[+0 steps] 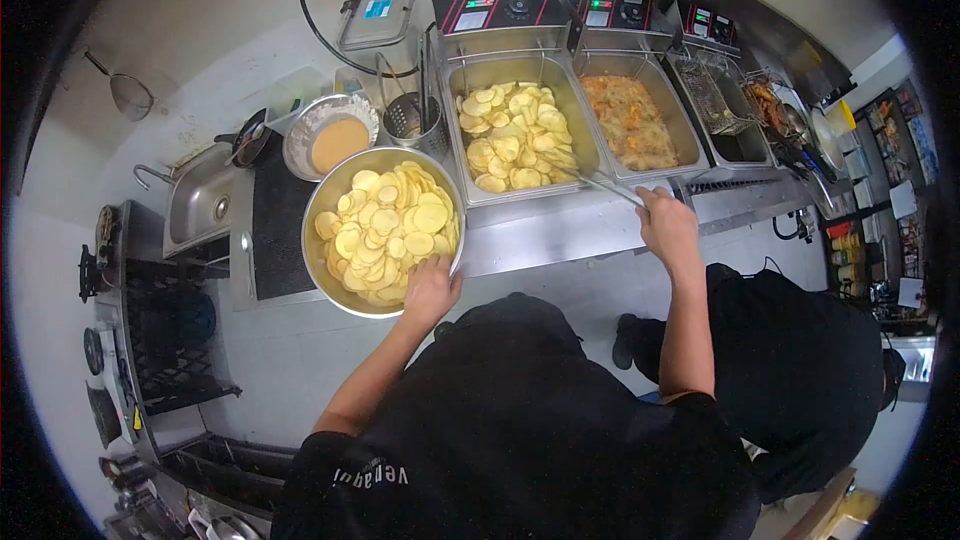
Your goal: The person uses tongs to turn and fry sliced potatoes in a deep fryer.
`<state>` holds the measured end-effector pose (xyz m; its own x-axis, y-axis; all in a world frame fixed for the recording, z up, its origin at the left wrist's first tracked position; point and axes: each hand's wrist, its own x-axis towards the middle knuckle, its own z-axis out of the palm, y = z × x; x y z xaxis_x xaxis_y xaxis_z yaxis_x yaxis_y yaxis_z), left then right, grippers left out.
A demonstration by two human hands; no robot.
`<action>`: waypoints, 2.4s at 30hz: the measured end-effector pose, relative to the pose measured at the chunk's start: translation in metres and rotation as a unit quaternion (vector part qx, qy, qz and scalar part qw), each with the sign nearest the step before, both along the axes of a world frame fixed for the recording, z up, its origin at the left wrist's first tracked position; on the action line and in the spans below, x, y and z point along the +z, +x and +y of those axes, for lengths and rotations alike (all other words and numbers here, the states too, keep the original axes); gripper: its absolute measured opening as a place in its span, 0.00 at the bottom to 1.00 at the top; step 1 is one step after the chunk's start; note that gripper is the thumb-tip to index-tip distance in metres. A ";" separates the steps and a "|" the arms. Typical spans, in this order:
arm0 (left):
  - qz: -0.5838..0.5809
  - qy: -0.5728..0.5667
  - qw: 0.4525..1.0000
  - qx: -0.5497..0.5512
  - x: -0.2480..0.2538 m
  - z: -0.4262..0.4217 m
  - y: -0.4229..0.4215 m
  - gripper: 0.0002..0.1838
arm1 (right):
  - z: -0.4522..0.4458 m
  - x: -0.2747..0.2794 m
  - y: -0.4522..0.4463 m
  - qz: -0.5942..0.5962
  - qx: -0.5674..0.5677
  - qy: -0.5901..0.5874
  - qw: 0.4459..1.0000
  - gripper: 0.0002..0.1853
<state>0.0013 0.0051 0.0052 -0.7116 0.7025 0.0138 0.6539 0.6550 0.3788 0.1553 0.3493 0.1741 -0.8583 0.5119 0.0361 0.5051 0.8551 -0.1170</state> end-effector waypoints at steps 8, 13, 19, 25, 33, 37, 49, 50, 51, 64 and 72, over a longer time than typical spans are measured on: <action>0.020 0.004 1.000 -0.002 -0.005 0.000 0.000 0.16 | 0.014 -0.007 -0.042 -0.017 0.069 0.077 0.995 0.12; 0.029 0.006 1.000 0.000 -0.006 0.000 0.001 0.16 | 0.003 -0.002 -0.062 0.079 0.070 0.078 0.991 0.10; 0.027 0.014 1.000 0.003 -0.002 0.000 0.002 0.15 | -0.026 -0.028 -0.108 0.081 0.092 0.066 0.990 0.09; 0.026 0.018 0.999 0.003 0.001 0.001 0.003 0.15 | -0.042 -0.015 -0.109 0.094 0.117 0.012 0.989 0.12; 0.029 0.025 0.999 0.001 -0.003 -0.002 0.002 0.15 | -0.003 0.014 -0.104 0.019 0.151 0.052 0.987 0.11; 0.027 0.019 0.999 0.001 -0.001 0.000 0.003 0.16 | 0.006 0.033 -0.123 -0.017 0.212 0.150 0.966 0.09; 0.007 0.030 0.999 0.009 -0.002 -0.002 0.000 0.21 | -0.006 -0.012 -0.191 -0.004 0.235 0.162 0.958 0.08; -0.001 0.039 0.999 0.009 -0.001 -0.003 0.000 0.23 | -0.006 -0.013 -0.185 -0.004 0.239 0.162 0.957 0.08; -0.002 0.040 0.999 0.012 -0.002 -0.005 0.001 0.23 | -0.010 -0.008 -0.175 -0.027 0.232 0.150 0.961 0.08; -0.394 0.361 0.712 -0.455 0.252 0.033 0.014 0.11 | -0.014 0.028 -0.103 -0.006 0.119 0.023 0.993 0.13; -0.621 0.287 0.177 -0.708 0.349 0.075 0.111 0.20 | -0.016 -0.029 -0.056 0.085 -0.011 -0.198 0.976 0.21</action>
